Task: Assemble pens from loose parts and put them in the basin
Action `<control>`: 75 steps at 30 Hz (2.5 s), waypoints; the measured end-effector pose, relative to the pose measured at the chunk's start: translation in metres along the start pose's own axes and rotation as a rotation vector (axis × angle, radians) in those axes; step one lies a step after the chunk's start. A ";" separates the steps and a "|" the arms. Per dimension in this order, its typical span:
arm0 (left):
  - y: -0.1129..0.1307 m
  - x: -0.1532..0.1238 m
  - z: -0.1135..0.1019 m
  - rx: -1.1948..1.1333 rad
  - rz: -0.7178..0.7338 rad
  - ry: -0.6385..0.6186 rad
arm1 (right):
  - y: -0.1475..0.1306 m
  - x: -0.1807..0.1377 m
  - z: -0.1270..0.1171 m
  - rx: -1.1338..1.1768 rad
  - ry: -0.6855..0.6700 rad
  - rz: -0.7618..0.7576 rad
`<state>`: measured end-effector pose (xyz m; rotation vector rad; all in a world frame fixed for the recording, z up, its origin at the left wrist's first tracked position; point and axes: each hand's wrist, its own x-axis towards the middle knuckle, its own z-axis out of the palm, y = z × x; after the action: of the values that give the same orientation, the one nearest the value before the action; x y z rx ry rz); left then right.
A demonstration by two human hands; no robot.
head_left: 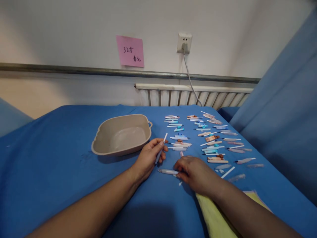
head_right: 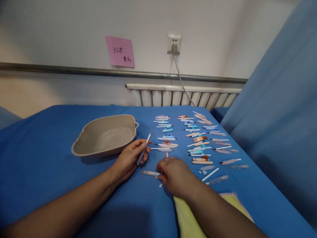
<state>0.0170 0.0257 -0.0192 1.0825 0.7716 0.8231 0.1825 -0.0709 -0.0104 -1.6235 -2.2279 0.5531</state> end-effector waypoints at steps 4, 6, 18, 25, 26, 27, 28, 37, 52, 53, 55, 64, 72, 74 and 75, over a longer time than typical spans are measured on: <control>0.002 -0.002 0.001 -0.144 -0.088 -0.002 | 0.001 0.000 0.001 -0.013 -0.016 0.018; 0.003 -0.004 0.001 -0.198 -0.133 -0.008 | 0.001 -0.001 0.001 -0.014 -0.022 0.017; 0.011 -0.004 0.003 -0.265 -0.174 -0.004 | 0.005 -0.005 -0.012 -0.056 -0.009 0.012; 0.012 -0.004 0.003 -0.281 -0.174 0.006 | 0.016 -0.005 -0.011 0.174 0.162 0.156; 0.011 -0.004 0.004 -0.278 -0.177 0.001 | 0.018 -0.004 -0.008 0.239 0.177 0.175; 0.011 -0.005 0.004 -0.273 -0.179 -0.004 | 0.019 -0.003 -0.005 0.308 0.185 0.193; 0.010 -0.005 0.004 -0.268 -0.177 -0.007 | 0.020 -0.002 -0.003 0.377 0.188 0.207; 0.007 -0.005 0.003 -0.101 -0.106 -0.056 | 0.021 0.008 -0.007 0.895 0.172 0.287; 0.005 -0.011 0.006 0.214 -0.049 -0.194 | 0.023 0.001 -0.020 0.946 -0.055 0.244; 0.005 -0.011 0.006 0.224 -0.052 -0.200 | 0.023 0.001 -0.020 0.938 -0.064 0.242; 0.005 -0.011 0.006 0.227 -0.059 -0.201 | 0.023 0.002 -0.020 0.921 -0.083 0.246; 0.002 -0.010 0.008 0.323 -0.014 -0.160 | 0.027 0.004 -0.011 0.843 -0.075 0.263; 0.002 -0.011 0.009 0.452 0.017 -0.112 | 0.020 0.007 -0.005 0.836 -0.024 0.299; 0.001 -0.012 0.010 0.452 0.023 -0.092 | 0.019 0.008 -0.004 0.793 -0.002 0.304; 0.000 -0.011 0.010 0.449 0.022 -0.083 | 0.019 0.008 -0.004 0.758 0.012 0.303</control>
<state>0.0201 0.0114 -0.0147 1.5162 0.8991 0.6312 0.1976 -0.0576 -0.0163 -1.5083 -1.4626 1.2695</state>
